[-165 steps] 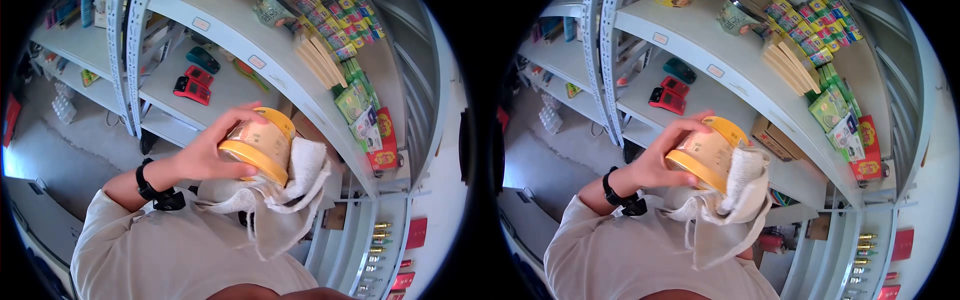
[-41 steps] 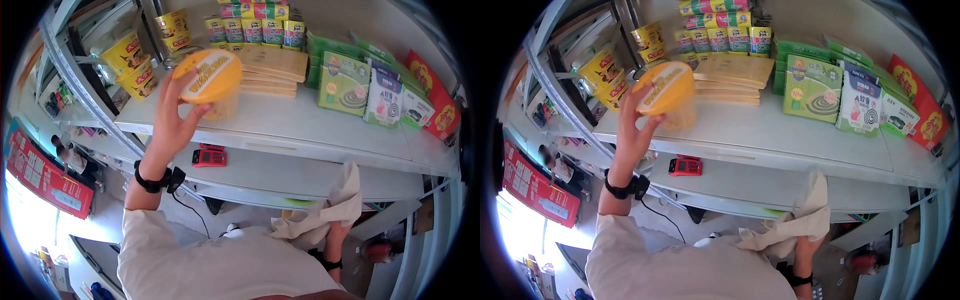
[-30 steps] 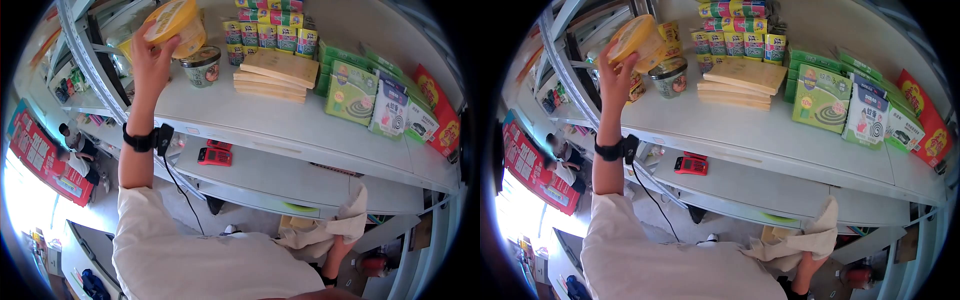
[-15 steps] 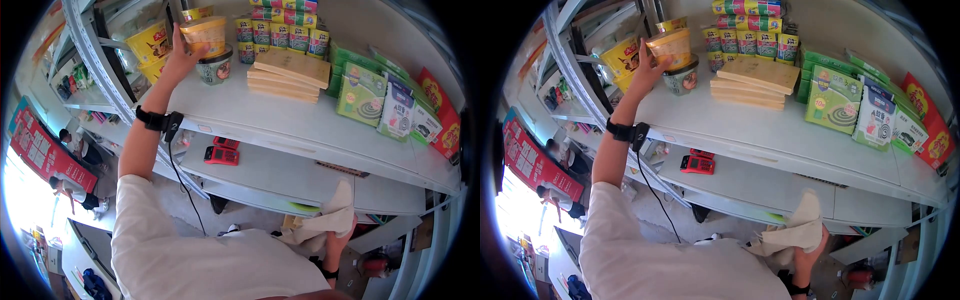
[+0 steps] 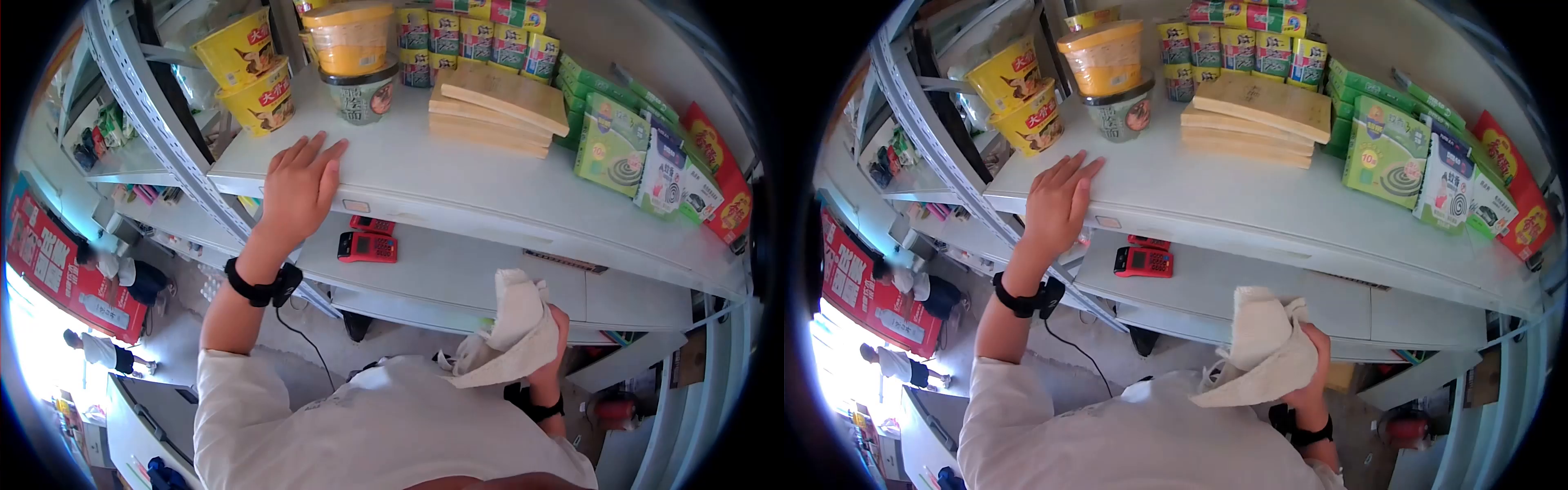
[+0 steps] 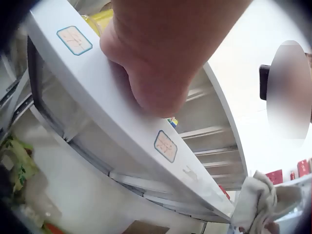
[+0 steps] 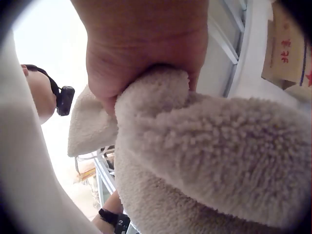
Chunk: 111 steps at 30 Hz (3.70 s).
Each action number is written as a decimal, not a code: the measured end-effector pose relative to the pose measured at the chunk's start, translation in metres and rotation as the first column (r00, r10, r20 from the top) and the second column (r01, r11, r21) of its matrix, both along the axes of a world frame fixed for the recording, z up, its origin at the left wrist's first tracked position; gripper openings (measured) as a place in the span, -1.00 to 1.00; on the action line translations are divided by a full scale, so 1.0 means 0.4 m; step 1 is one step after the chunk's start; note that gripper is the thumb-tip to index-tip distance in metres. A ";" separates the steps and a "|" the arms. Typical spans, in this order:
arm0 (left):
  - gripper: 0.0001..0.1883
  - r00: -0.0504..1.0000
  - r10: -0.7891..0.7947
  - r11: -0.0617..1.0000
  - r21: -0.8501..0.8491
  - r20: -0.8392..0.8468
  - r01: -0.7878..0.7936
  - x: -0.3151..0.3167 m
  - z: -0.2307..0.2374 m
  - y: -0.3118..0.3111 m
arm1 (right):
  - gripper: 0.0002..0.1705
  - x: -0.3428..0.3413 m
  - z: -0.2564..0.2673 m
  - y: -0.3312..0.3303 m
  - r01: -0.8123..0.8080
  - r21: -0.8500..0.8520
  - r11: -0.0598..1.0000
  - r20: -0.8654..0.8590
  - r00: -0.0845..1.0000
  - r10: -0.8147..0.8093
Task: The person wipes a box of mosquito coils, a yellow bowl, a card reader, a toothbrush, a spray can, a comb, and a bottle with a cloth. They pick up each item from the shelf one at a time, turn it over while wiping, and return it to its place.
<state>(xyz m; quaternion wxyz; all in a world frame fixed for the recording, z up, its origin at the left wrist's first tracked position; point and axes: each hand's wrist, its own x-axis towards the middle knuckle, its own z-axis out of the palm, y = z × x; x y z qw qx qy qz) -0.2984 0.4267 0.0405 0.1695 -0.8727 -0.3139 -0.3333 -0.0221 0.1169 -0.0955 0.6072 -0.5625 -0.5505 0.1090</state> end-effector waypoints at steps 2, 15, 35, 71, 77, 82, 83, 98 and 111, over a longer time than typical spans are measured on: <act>-0.65 0.996 -0.023 0.999 0.038 0.091 0.019 0.005 -0.019 -0.003 | -0.11 -0.024 0.004 0.022 -0.039 0.024 0.999 0.009 0.999 0.039; -0.66 0.969 -0.109 0.993 0.058 0.221 0.098 -0.011 -0.077 -0.026 | -0.07 -0.185 -0.022 -0.006 0.147 -0.006 0.989 0.049 0.988 -0.147; -0.74 0.924 -0.102 0.992 0.108 0.369 0.066 0.011 -0.095 -0.041 | -0.17 -0.187 0.003 -0.298 0.395 -0.044 0.918 0.298 0.882 -0.365; -0.24 0.481 -0.402 -0.343 -0.616 0.779 0.709 -0.384 -0.560 -0.227 | -0.27 -0.678 -0.099 0.187 -0.019 -0.228 0.973 0.035 0.999 0.028; -0.45 0.842 0.038 -0.063 -0.839 0.539 0.540 -0.587 -0.679 -0.145 | -0.27 -0.774 -0.087 0.387 -0.349 -0.496 0.795 0.153 0.866 0.476; -0.48 0.813 0.312 0.030 -0.861 0.491 0.508 -0.808 -0.798 -0.107 | -0.19 -0.570 -0.179 0.531 -0.099 -0.468 0.878 0.274 0.929 0.250; -0.48 0.809 0.365 0.050 -0.878 0.460 0.477 -0.836 -0.820 -0.122 | -0.19 -0.517 -0.213 0.570 -0.028 -0.433 0.901 0.286 0.944 0.167; -0.56 0.245 0.805 0.271 -0.703 0.540 0.657 -0.907 -0.774 -0.422 | 0.21 -0.266 -0.501 0.793 0.198 -0.657 0.727 0.512 0.826 0.237; -0.54 0.288 0.804 0.178 -0.673 0.520 0.718 -0.674 -0.706 -0.439 | 0.07 -0.259 -0.448 0.812 0.202 -0.660 0.723 0.544 0.792 0.276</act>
